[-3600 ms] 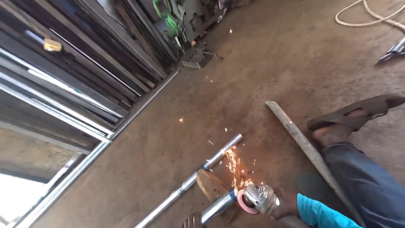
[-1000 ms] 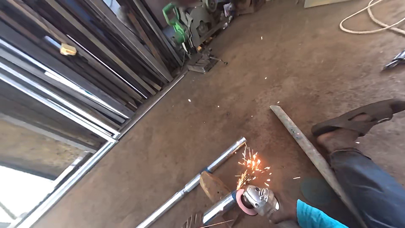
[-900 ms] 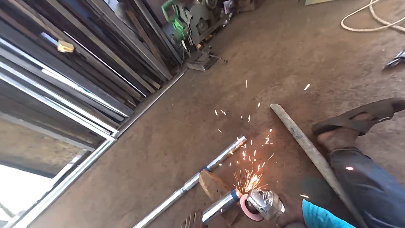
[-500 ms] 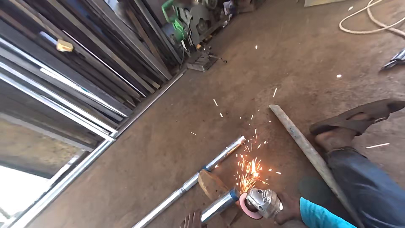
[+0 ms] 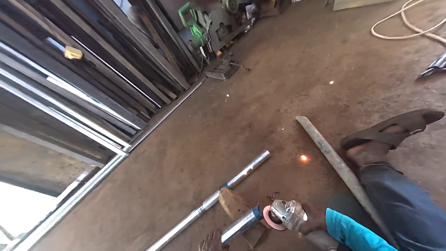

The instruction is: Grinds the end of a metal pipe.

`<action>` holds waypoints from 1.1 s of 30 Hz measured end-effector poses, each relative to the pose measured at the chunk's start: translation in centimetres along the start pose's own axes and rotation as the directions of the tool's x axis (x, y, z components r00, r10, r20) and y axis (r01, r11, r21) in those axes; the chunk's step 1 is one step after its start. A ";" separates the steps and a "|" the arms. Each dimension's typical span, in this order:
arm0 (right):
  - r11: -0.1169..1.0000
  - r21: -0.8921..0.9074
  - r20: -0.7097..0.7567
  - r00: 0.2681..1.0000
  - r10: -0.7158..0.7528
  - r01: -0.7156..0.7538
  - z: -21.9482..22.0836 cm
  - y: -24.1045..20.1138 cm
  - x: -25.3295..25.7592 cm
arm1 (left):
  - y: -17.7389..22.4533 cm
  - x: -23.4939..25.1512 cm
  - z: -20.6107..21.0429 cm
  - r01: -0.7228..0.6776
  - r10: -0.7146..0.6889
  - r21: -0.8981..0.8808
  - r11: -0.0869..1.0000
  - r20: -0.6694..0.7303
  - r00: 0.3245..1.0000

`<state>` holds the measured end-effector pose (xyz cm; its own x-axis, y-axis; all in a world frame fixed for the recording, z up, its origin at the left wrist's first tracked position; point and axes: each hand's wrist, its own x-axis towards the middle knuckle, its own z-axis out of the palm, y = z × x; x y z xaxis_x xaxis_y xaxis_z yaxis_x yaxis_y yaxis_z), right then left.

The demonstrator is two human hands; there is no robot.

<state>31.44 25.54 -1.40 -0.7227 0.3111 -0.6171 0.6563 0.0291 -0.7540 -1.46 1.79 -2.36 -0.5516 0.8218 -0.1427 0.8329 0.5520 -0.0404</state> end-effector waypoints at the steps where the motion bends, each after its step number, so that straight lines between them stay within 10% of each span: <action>1: 1.000 0.030 -0.042 0.999 -0.007 0.008 0.1 -0.3 -0.1 | 0.1 0.7 -0.8 0.033 -0.034 0.010 0.999 0.120 0.992; 6: 0.942 0.315 -0.417 0.909 0.027 0.117 2.4 -0.4 0.6 | -0.4 5.4 -4.0 0.051 -0.070 0.048 0.998 0.581 0.811; 11: 0.840 0.522 -0.524 0.833 0.179 0.148 5.6 -0.9 3.5 | -1.5 7.2 -3.3 -0.020 0.025 -0.015 1.000 0.629 0.777; 33: 0.967 0.221 -0.493 0.841 0.225 -0.129 6.9 -3.6 3.8 | -1.6 8.5 -3.5 -0.059 0.046 -0.005 0.998 0.690 0.723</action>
<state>24.85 20.00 -2.56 -0.3535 0.7361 -0.5773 0.6794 -0.2222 -0.6993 -7.64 8.39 -0.08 -0.3289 0.5220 -0.7869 0.8636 0.5035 -0.0269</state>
